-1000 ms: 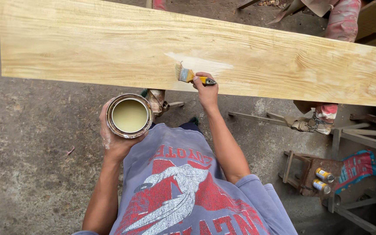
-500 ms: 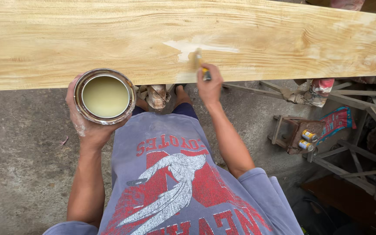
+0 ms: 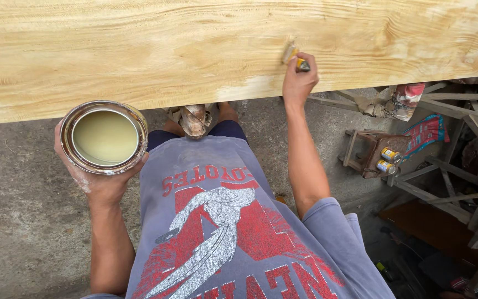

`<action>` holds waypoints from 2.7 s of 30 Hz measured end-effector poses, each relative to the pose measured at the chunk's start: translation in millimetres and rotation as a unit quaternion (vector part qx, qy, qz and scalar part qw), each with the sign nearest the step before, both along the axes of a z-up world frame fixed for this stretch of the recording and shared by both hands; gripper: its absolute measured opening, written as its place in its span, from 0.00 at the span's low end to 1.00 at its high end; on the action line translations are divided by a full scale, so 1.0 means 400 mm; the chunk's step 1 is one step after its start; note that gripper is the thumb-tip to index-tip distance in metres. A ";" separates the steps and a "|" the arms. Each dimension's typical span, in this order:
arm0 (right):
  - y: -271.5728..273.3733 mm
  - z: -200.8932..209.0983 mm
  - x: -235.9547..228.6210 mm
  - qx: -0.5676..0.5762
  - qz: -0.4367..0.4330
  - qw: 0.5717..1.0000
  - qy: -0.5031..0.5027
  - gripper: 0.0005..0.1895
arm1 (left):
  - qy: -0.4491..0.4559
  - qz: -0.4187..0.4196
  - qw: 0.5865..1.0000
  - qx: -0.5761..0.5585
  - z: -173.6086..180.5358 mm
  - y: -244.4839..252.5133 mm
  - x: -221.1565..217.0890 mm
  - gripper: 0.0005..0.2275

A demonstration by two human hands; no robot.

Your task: The person applies a light-colored finish to a long wooden plank using a paintbrush. They repeatedly dip the brush into a can and spread the finish along the plank's surface, working from one end to the other.

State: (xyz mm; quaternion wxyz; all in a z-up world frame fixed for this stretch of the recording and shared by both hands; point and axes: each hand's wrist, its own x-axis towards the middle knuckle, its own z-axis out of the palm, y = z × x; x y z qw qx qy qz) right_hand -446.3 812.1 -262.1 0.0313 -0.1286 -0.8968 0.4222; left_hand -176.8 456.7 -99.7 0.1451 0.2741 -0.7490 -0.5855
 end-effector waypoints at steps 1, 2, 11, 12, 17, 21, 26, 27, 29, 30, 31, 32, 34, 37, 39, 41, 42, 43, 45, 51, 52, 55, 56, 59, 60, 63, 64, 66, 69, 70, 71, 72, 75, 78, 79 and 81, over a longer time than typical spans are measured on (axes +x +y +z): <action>-0.046 0.002 0.012 -0.012 0.048 0.999 0.009 0.06 | 0.001 -0.001 1.000 -0.006 -0.003 -0.005 -0.008 0.55; -0.118 0.004 0.044 -0.023 0.093 0.995 0.014 0.06 | -0.002 -0.003 1.000 -0.011 0.000 -0.003 -0.010 0.55; -0.093 -0.061 0.026 -0.193 0.143 0.970 -0.044 0.07 | -0.015 -0.026 0.997 0.071 -0.018 -0.008 -0.027 0.54; 0.017 -0.055 -0.018 -0.094 0.073 0.991 -0.058 0.07 | -0.033 -0.035 0.996 0.072 -0.022 -0.010 -0.025 0.52; 0.240 -0.006 -0.023 0.057 -0.020 0.998 0.002 0.05 | 0.003 -0.043 0.999 -0.021 -0.021 -0.026 -0.021 0.54; -0.021 0.025 0.247 0.020 0.182 0.982 0.044 0.08 | -0.004 -0.048 0.999 0.003 -0.025 -0.030 -0.035 0.55; -0.021 0.100 0.256 -0.059 0.146 0.987 -0.041 0.07 | -0.025 -0.054 0.996 0.071 -0.041 -0.040 -0.030 0.55; 0.037 0.116 0.208 -0.070 0.077 0.993 -0.058 0.07 | -0.038 -0.066 0.995 0.065 -0.043 -0.048 -0.028 0.54; 0.098 0.135 0.173 0.046 0.014 0.999 -0.009 0.07 | -0.035 -0.083 0.996 0.028 -0.047 -0.057 -0.031 0.54; 0.102 0.138 0.170 0.064 0.049 0.997 0.017 0.07 | -0.030 -0.084 0.996 0.021 -0.054 -0.056 -0.037 0.54; 0.086 0.136 0.180 0.082 0.085 0.992 0.042 0.07 | -0.026 -0.086 0.996 0.014 -0.058 -0.051 -0.040 0.54; 0.038 0.128 0.214 0.098 0.123 0.985 0.066 0.07 | -0.023 -0.084 0.996 0.009 -0.058 -0.051 -0.040 0.54; -0.109 0.109 0.340 0.026 0.208 0.975 0.069 0.08 | -0.023 -0.080 0.996 0.006 -0.054 -0.050 -0.036 0.54; -0.239 0.099 0.448 -0.079 0.291 0.954 -0.003 0.09 | -0.028 -0.091 0.995 0.006 -0.047 -0.041 -0.031 0.54; -0.207 0.109 0.414 -0.093 0.231 0.968 -0.016 0.08 | -0.022 -0.101 0.995 0.007 -0.051 -0.038 -0.038 0.55; -0.101 0.136 0.329 -0.046 0.167 0.985 0.009 0.06 | -0.021 -0.097 0.995 0.007 -0.052 -0.037 -0.038 0.55; -0.044 0.153 0.289 -0.029 0.117 0.993 -0.002 0.07 | -0.021 -0.096 0.995 0.006 -0.051 -0.041 -0.033 0.55; -0.010 0.164 0.262 0.021 0.082 0.996 -0.010 0.07 | -0.019 -0.092 0.996 0.005 -0.050 -0.045 -0.028 0.55; -0.016 0.171 0.259 0.073 0.086 0.994 0.003 0.07 | -0.021 -0.085 0.996 0.000 -0.038 -0.052 -0.022 0.55; -0.369 0.067 0.399 -0.168 0.294 0.941 -0.030 0.09 | -0.027 -0.101 0.987 -0.125 -0.016 -0.048 -0.043 0.56; -0.381 0.051 0.398 -0.173 0.283 0.943 -0.030 0.09 | -0.024 -0.101 0.986 -0.130 -0.011 -0.048 -0.036 0.56; -0.271 0.020 0.293 -0.173 0.185 0.965 -0.066 0.08 | -0.016 -0.106 0.993 -0.056 -0.031 -0.051 -0.026 0.53; -0.185 0.027 0.247 -0.173 0.112 0.973 -0.108 0.08 | -0.029 -0.114 0.993 -0.021 -0.038 -0.049 -0.020 0.51; 0.087 0.060 0.136 -0.097 -0.051 0.990 -0.089 0.08 | -0.075 -0.146 0.986 0.025 -0.065 -0.050 -0.015 0.45; 0.151 0.063 0.124 -0.056 -0.103 0.991 -0.070 0.09 | -0.044 -0.128 0.991 0.023 -0.071 -0.045 -0.015 0.48; 0.223 0.048 0.147 0.078 -0.069 0.994 0.044 0.09 | -0.005 -0.117 0.992 0.048 -0.062 -0.018 -0.049 0.52; 0.221 0.035 0.166 0.124 -0.023 0.988 0.086 0.08 | -0.006 -0.123 0.991 0.045 -0.058 -0.001 -0.065 0.53; 0.161 0.001 0.224 0.017 0.099 0.994 0.038 0.08 | -0.012 -0.134 0.991 0.020 -0.044 0.031 -0.095 0.53; 0.196 -0.019 0.248 -0.079 0.114 0.990 -0.013 0.09 | -0.018 -0.148 0.989 -0.003 -0.029 0.079 -0.129 0.49; 0.257 -0.016 0.223 -0.072 0.065 0.995 -0.032 0.09 | -0.021 -0.149 0.989 -0.005 -0.024 0.099 -0.134 0.48; 0.344 -0.010 0.184 -0.064 0.015 0.996 -0.052 0.08 | -0.025 -0.150 0.988 -0.007 -0.021 0.120 -0.139 0.46; 0.430 -0.012 0.142 -0.047 -0.047 0.997 -0.046 0.07 | -0.032 -0.152 0.988 -0.007 -0.023 0.142 -0.144 0.44; 0.632 -0.043 0.013 0.120 -0.092 0.988 -0.004 0.10 | 0.014 -0.118 0.991 0.061 -0.015 0.225 -0.154 0.44; 0.587 -0.100 -0.042 0.154 -0.101 0.978 -0.095 0.15 | 0.034 -0.097 0.990 0.092 0.000 0.333 -0.177 0.42; 0.499 -0.122 -0.045 0.194 -0.028 0.979 -0.058 0.22 | 0.029 -0.097 0.991 0.091 0.004 0.373 -0.188 0.41; 0.302 -0.143 0.009 0.119 0.119 0.985 -0.036 0.19 | 0.018 -0.082 0.994 0.065 0.010 0.461 -0.203 0.44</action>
